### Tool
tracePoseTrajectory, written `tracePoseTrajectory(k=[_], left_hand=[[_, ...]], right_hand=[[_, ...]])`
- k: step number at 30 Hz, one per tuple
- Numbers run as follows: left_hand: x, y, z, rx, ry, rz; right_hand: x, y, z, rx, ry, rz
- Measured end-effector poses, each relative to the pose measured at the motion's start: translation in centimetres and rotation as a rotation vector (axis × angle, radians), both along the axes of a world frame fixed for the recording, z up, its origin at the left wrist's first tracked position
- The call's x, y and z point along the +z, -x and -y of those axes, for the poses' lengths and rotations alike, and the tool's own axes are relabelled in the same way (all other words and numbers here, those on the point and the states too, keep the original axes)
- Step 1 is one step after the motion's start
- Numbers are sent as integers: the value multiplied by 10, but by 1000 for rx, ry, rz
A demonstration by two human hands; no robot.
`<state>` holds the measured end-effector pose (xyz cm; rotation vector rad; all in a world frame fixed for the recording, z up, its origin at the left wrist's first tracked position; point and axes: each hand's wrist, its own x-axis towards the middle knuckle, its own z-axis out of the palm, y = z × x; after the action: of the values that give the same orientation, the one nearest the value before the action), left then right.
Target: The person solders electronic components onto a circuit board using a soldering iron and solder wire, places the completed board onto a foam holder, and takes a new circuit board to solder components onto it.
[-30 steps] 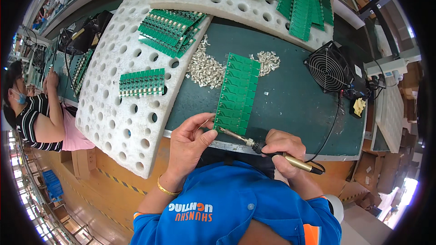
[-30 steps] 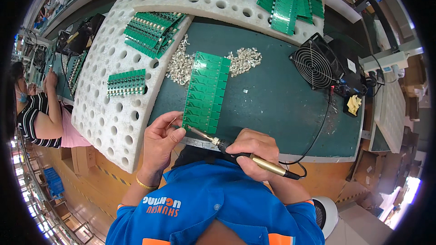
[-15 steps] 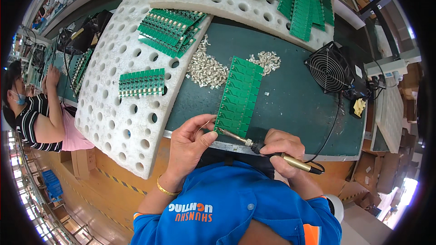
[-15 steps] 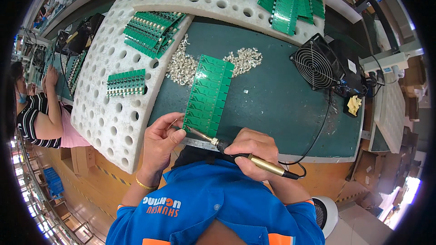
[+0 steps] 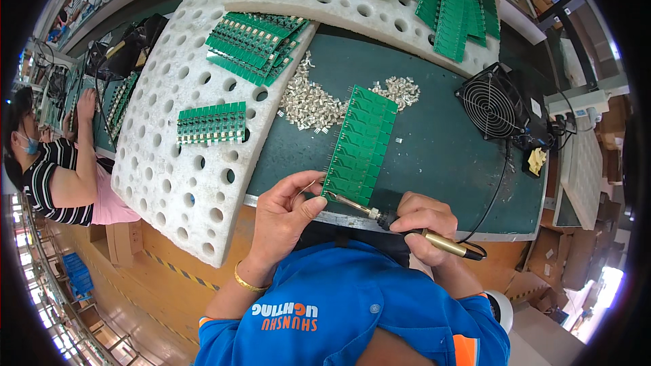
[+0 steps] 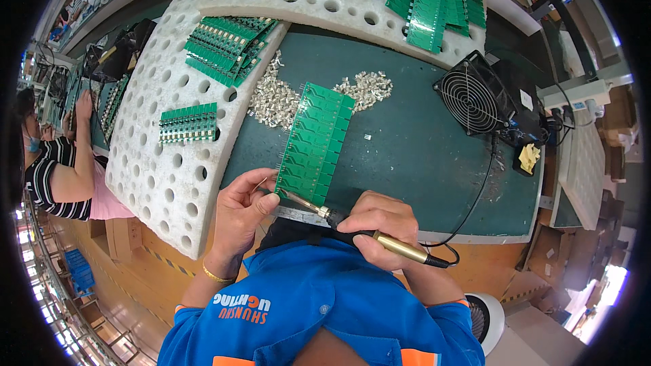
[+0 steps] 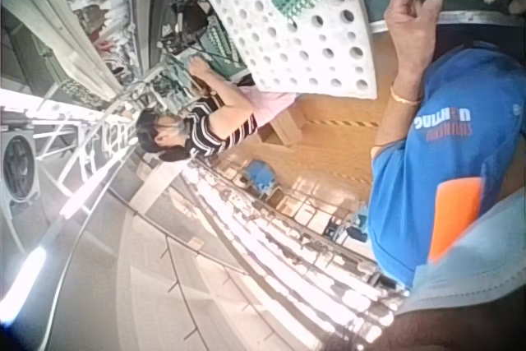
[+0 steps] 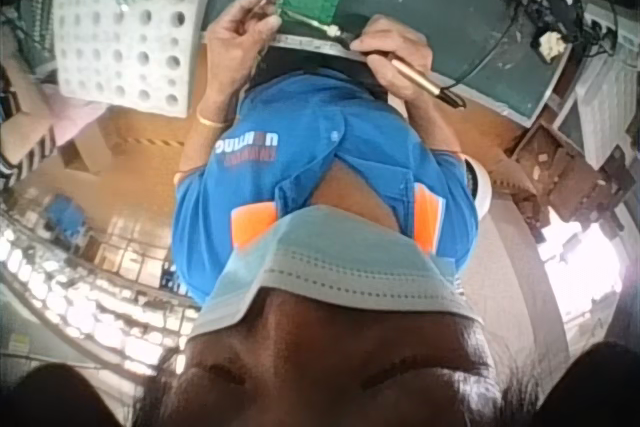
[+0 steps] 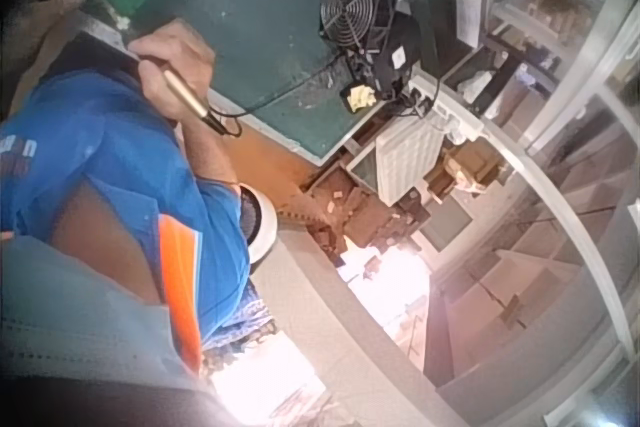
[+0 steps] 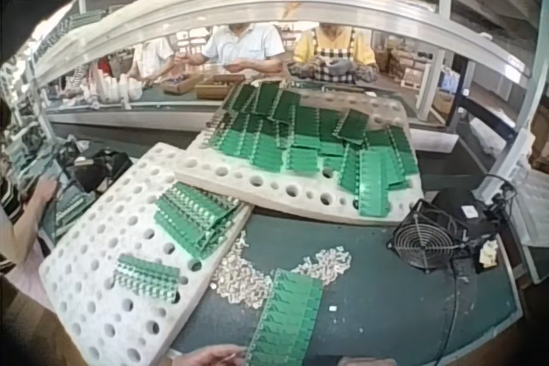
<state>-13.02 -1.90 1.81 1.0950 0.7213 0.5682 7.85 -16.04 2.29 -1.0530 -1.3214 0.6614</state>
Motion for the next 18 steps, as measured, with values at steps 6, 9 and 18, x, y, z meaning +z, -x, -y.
tracePoseTrajectory(k=[6, 9, 18], left_hand=[[-3, 1, -2, 9, 2, 18], [-3, 0, -2, 16, 26, 33], [-5, 1, -3, 19, 123, 52]], right_hand=[[1, -4, 9, -59, -30, -48], [2, -4, 10, -72, -33, -58], [-4, 2, 8, -157, -95, -51]])
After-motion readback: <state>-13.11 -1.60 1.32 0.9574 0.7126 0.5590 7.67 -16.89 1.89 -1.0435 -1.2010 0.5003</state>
